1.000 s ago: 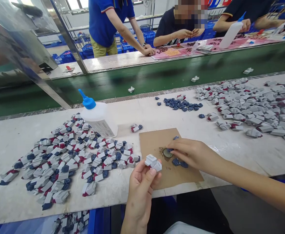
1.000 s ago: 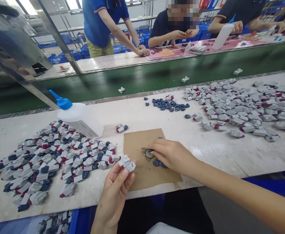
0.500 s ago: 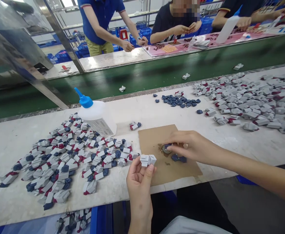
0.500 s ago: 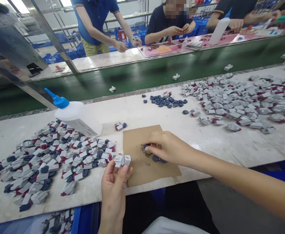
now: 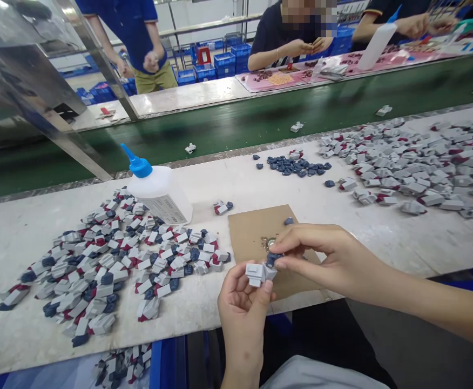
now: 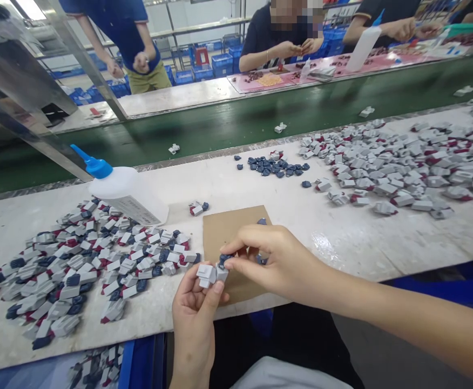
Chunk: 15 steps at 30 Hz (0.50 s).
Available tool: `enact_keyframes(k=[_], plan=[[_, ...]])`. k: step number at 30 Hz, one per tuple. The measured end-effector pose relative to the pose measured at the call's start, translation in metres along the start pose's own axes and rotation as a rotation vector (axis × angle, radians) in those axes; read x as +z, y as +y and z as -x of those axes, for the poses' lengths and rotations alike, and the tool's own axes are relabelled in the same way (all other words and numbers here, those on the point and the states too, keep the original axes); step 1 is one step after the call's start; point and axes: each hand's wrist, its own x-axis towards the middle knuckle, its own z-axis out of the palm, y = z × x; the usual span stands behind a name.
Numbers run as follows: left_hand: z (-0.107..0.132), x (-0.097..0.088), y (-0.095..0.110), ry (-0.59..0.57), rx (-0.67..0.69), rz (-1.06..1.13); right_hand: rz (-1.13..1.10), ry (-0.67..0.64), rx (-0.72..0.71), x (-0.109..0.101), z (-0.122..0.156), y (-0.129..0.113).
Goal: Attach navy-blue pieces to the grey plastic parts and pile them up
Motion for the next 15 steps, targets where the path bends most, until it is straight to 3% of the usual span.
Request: enact_keyframes(k=[8, 11, 15], plan=[[0.004, -0.003, -0.001, 0.024, 0.178, -0.166, 0.101, -0.047, -0.184, 0.002, 0.002, -0.002], [0.003, -0.002, -0.003, 0.062, 0.252, -0.232, 0.008, -0.044, -0.145, 0.009, 0.000, 0.002], [-0.002, -0.003, -0.008, 0.069, 0.226, -0.234, -0.059, -0.029, -0.018, 0.021, 0.001, 0.008]])
